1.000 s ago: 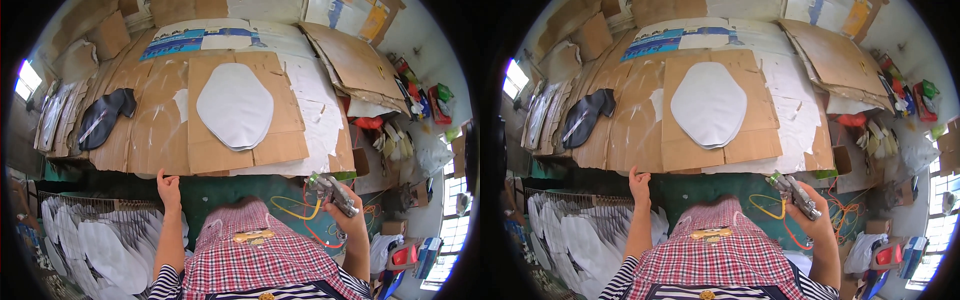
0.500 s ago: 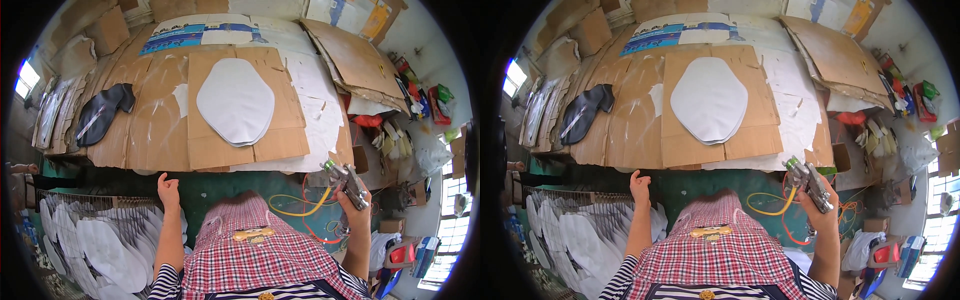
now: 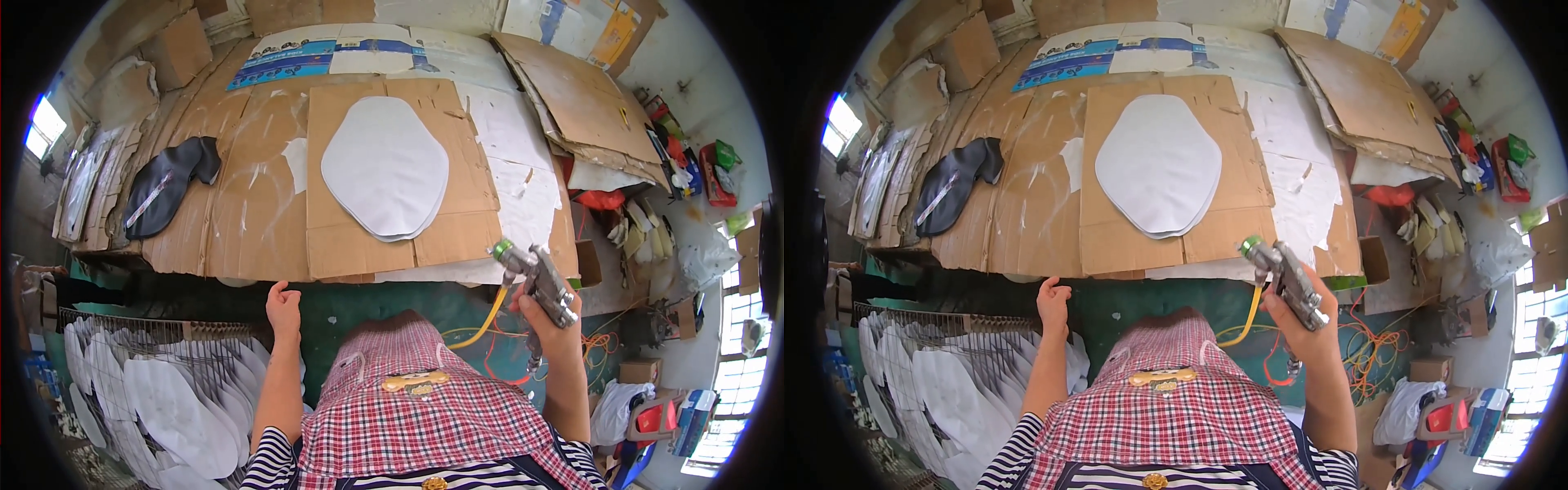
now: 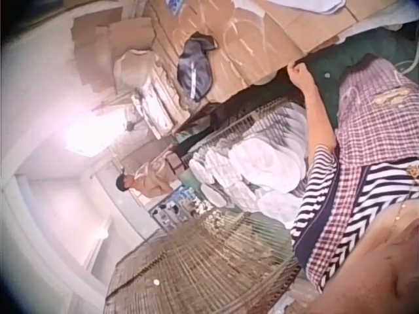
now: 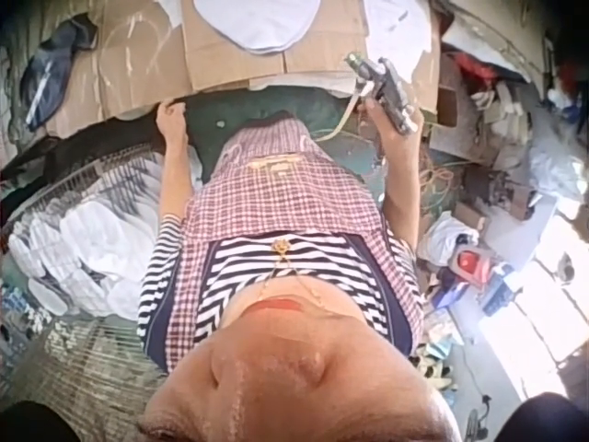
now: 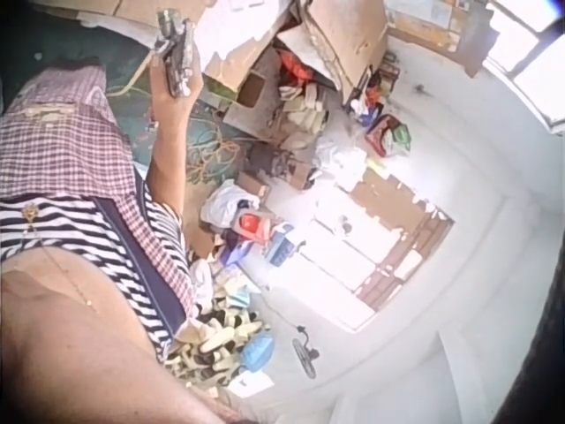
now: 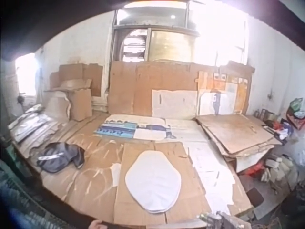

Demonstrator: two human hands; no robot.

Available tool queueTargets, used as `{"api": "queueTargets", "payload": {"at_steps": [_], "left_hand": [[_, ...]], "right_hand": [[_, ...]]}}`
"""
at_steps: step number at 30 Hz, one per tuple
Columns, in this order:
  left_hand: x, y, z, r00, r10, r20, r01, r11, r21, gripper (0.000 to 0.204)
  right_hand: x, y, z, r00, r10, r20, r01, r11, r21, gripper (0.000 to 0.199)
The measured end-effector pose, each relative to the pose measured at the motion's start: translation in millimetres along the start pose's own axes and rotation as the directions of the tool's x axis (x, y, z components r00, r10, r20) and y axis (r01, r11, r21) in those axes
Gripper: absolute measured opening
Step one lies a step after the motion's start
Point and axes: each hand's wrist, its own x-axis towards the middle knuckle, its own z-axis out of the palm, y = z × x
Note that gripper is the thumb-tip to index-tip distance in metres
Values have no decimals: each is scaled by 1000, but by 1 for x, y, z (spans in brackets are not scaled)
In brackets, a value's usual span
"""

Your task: Organizing and placing white padded material onto a drying rack.

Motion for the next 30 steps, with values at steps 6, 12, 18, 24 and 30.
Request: {"api": "queueTargets", "payload": {"at_steps": [6, 12, 18, 24, 30], "left_hand": [[4, -11, 0, 999, -30, -13, 30, 1000, 7, 34], [10, -11, 7, 999, -37, 18, 37, 999, 39, 32], [16, -6, 30, 996, -13, 86, 7, 997, 71, 30], [15, -5, 45, 992, -10, 125, 2, 998, 68, 28], [16, -19, 40, 991, -4, 134, -14, 991, 136, 28]], "right_hand": [[5, 1, -16, 990, 17, -139, -22, 999, -32, 40], [-24, 0, -36, 996, 73, -47, -76, 996, -54, 48], [-23, -5, -34, 997, 47, -57, -50, 998, -45, 50], [-33, -1, -37, 997, 15, -79, -17, 999, -29, 48], [-47, -7, -49, 995, 92, -43, -95, 992, -79, 51]]}}
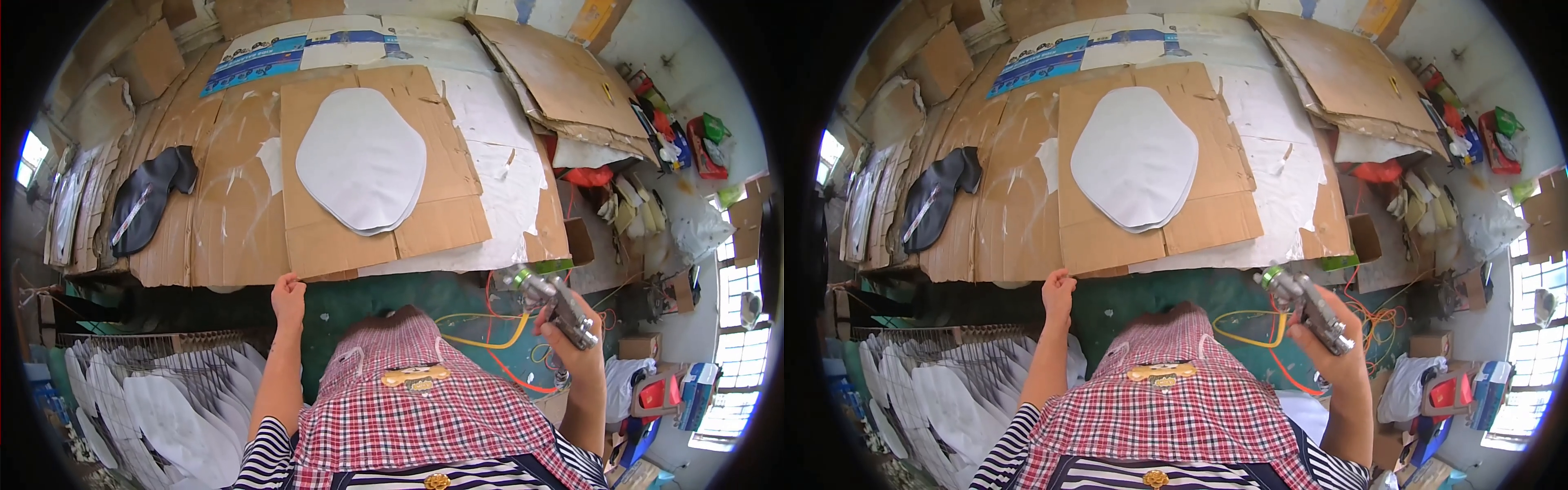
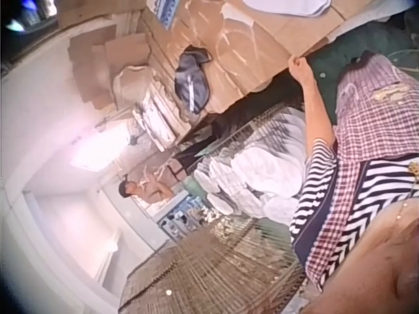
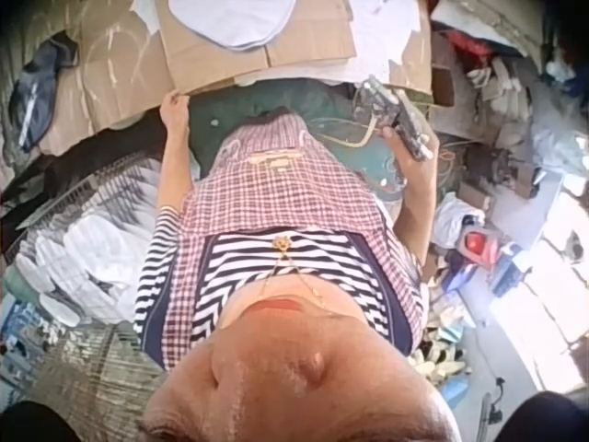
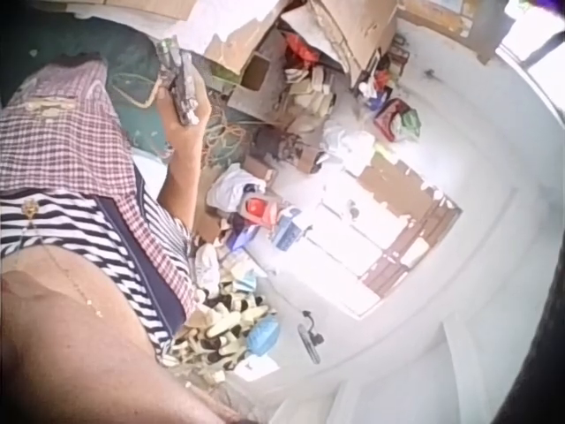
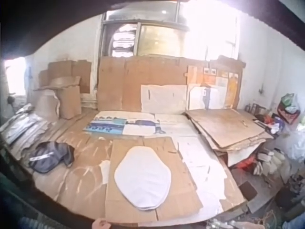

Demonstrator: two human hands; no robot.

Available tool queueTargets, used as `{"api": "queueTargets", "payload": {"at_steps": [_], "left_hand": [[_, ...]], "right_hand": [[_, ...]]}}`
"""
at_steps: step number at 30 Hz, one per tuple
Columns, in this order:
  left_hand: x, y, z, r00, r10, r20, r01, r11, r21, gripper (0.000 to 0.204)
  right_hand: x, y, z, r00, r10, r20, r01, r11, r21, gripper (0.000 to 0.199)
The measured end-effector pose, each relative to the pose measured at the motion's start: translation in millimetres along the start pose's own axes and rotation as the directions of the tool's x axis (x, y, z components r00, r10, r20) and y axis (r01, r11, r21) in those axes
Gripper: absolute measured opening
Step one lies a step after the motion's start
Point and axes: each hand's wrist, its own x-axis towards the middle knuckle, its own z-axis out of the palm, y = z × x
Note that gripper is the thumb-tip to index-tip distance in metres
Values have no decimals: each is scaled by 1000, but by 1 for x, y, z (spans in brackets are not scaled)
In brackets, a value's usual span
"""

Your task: Organizing and placing white padded material onto a drying rack.

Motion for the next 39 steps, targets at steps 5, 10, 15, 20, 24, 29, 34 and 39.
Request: {"api": "queueTargets", "payload": {"at_steps": [5, 10, 15, 20, 24, 29, 34, 39], "left_hand": [[-2, -2, 5, 1000, -24, 10, 24, 1000, -11, 28], [1, -2, 7, 999, -37, 11, 37, 999, -4, 26], [14, 5, 18, 999, -5, 50, 5, 1000, 3, 24], [49, 11, 50, 998, 44, 52, -53, 984, 171, 24], [57, 47, 79, 996, 82, 41, -91, 943, 321, 25], [73, 83, 100, 996, 54, 64, -77, 888, 453, 30], [94, 98, 123, 995, 61, 84, -97, 841, 533, 39], [104, 103, 139, 996, 85, -18, -54, 761, 647, 33]], "right_hand": [[-6, -5, 6, 987, 8, 163, -1, 999, -44, 55], [-6, -4, -7, 999, 38, 5, -38, 998, -58, 52], [-5, -6, -13, 990, 17, 142, -9, 998, -57, 49], [17, -1, 9, 995, -1, 96, -3, 999, 47, 47], [27, 2, 2, 1000, -25, 18, 24, 999, 49, 47], [22, 5, -7, 985, 3, 173, -5, 1000, 15, 51], [49, 10, 9, 987, -37, 154, 18, 992, 122, 50], [80, 8, 17, 995, -88, 54, 78, 985, 155, 48]]}}
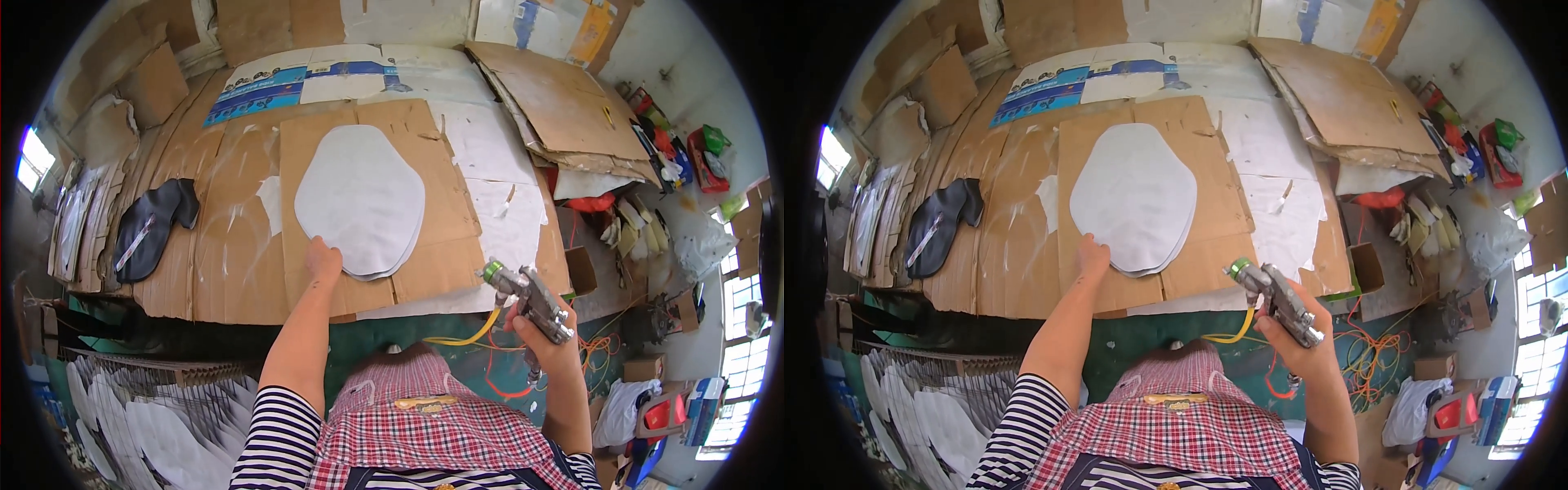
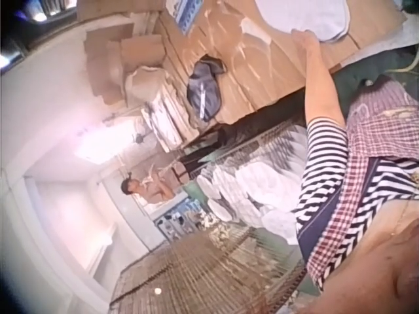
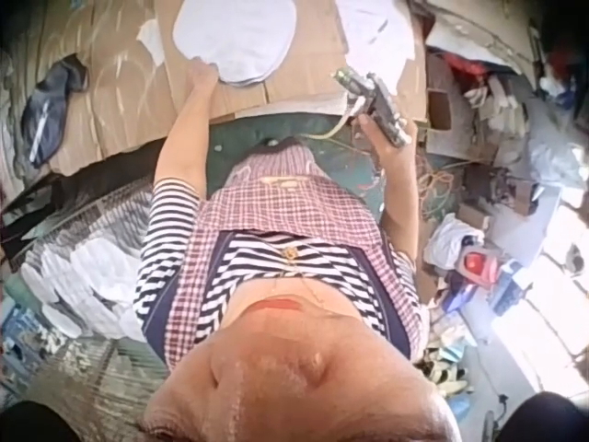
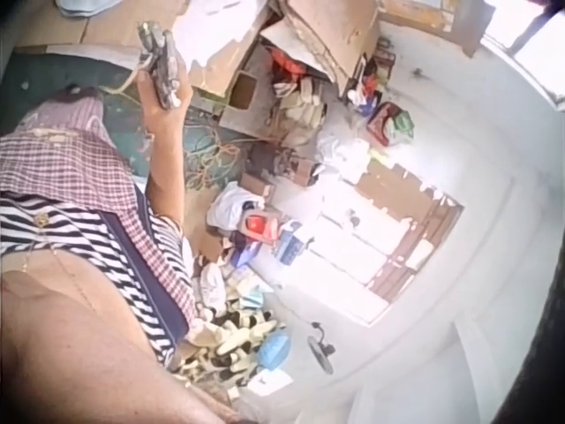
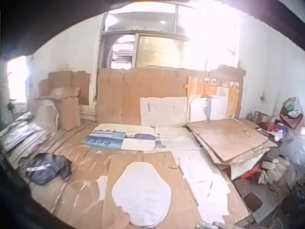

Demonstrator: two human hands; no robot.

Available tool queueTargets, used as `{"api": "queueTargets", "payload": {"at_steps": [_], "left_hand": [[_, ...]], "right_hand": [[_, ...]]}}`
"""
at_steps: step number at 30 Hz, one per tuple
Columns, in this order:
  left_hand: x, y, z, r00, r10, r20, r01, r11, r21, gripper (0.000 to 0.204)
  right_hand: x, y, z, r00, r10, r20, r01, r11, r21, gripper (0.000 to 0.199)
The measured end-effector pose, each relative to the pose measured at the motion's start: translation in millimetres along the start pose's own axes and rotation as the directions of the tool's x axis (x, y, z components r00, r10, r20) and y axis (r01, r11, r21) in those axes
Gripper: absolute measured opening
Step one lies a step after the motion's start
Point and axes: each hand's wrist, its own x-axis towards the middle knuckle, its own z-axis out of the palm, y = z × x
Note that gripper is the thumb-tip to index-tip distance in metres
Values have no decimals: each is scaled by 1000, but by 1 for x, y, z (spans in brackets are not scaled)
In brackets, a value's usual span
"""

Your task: Organizing and placing white padded material onto a drying rack.

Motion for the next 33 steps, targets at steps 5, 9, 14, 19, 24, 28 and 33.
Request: {"api": "queueTargets", "payload": {"at_steps": [5, 9, 14, 19, 24, 28, 33], "left_hand": [[-2, 9, -3, 1000, -14, 5, 14, 999, 52, 27], [1, 0, 2, 995, 36, -92, -28, 996, 86, 24], [3, 12, -5, 1000, -8, 15, 6, 995, 102, 18], [10, 6, -1, 999, 1, -47, 1, 999, 45, 17], [11, 9, -2, 996, -84, 19, 86, 954, -287, 17], [12, 5, 7, 969, -200, 146, 247, 784, -569, 17], [9, -7, 27, 888, -297, 351, 422, 219, -880, 34]], "right_hand": [[0, -4, -13, 994, 39, -100, -45, 998, -50, 47], [-14, -1, -24, 994, 48, -97, -58, 993, -100, 48], [-30, -2, -34, 993, 122, -5, -121, 979, -164, 48], [-11, -6, -20, 995, 82, -64, -85, 995, -55, 47], [-19, -6, -29, 995, 88, 52, -77, 979, -188, 45], [-7, -3, -20, 998, 56, -36, -59, 995, -83, 44], [16, 6, -11, 996, -35, -87, 29, 997, -71, 41]]}}
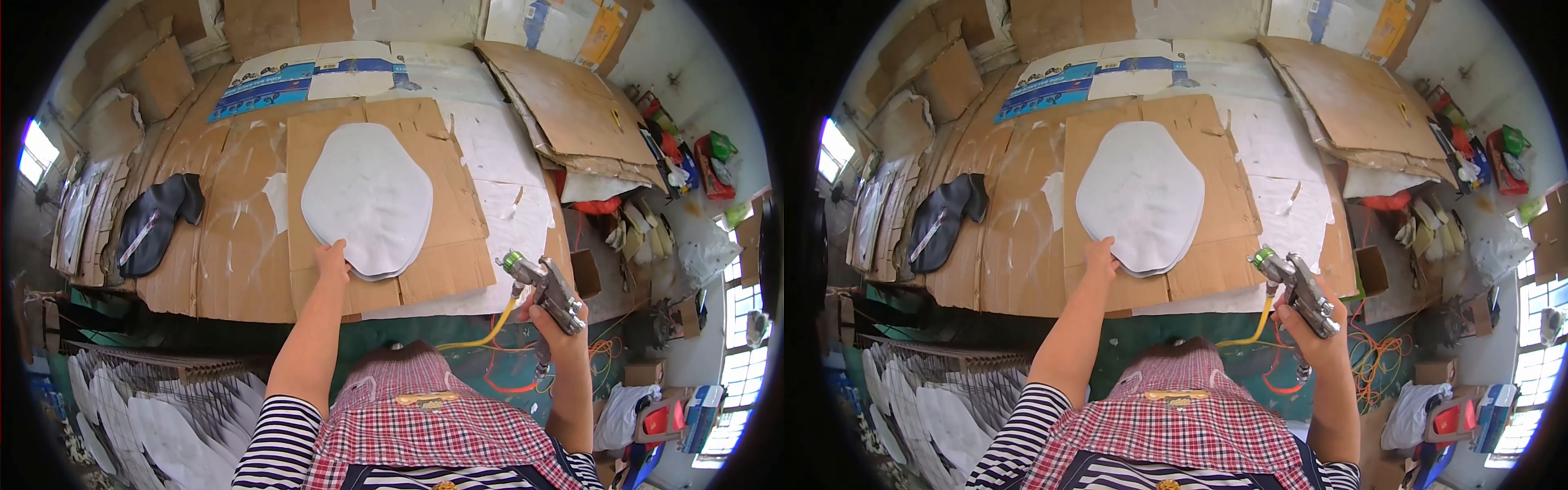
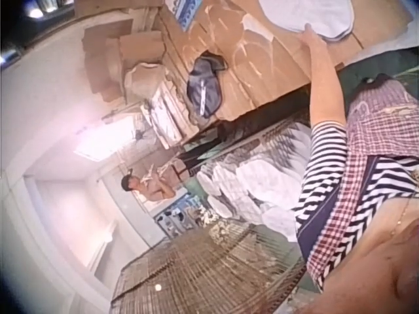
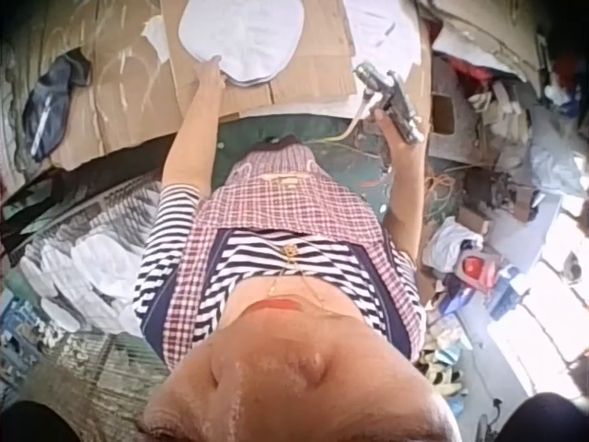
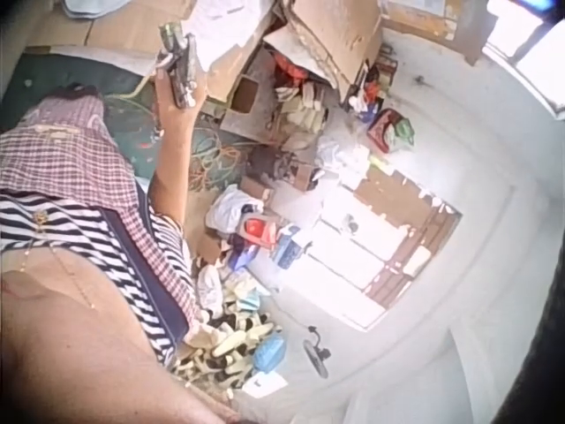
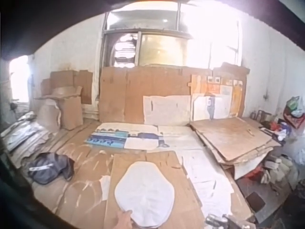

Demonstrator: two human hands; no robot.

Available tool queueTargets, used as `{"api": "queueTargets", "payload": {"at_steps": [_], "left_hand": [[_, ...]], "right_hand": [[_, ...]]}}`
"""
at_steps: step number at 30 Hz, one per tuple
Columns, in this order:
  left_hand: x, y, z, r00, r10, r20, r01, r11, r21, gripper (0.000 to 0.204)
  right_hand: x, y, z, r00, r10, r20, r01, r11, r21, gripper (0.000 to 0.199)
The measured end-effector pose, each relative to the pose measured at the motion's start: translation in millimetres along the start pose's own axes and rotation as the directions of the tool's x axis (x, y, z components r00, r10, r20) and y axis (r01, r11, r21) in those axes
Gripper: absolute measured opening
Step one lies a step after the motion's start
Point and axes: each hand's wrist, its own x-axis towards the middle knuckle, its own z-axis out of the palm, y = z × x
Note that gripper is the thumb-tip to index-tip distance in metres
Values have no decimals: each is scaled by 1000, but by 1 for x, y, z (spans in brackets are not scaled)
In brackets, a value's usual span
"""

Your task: Organizing and placing white padded material onto a drying rack.

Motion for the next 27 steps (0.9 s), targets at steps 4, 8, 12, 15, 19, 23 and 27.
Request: {"api": "queueTargets", "payload": {"at_steps": [4, 8, 12, 15, 19, 23, 27], "left_hand": [[-23, 1, 3, 985, -84, 150, 81, 996, 22, 36], [-31, 5, -1, 981, -60, 183, 56, 998, 27, 37], [-38, 12, 2, 970, -22, 243, 30, 999, -31, 41], [-58, 25, 12, 954, 38, 296, -14, 996, -83, 50], [-101, 63, 8, 903, 128, 411, -41, 976, -215, 53], [-156, 111, -28, 827, 262, 498, -37, 908, -417, 47], [-207, 145, -71, 756, 374, 537, 7, 816, -578, 44]], "right_hand": [[-9, -1, 1, 993, 49, 105, -49, 999, 3, 45], [-24, -7, -5, 983, 78, 166, -75, 997, -29, 47], [-39, -16, -15, 982, 90, 168, -74, 993, -94, 46], [-47, -17, -13, 986, 100, 134, -95, 995, -39, 46], [-42, -12, 0, 995, 63, 74, -67, 996, 55, 47], [-39, -6, 14, 976, 55, 209, -74, 994, 86, 52], [-31, -4, 41, 948, 68, 311, -102, 990, 95, 58]]}}
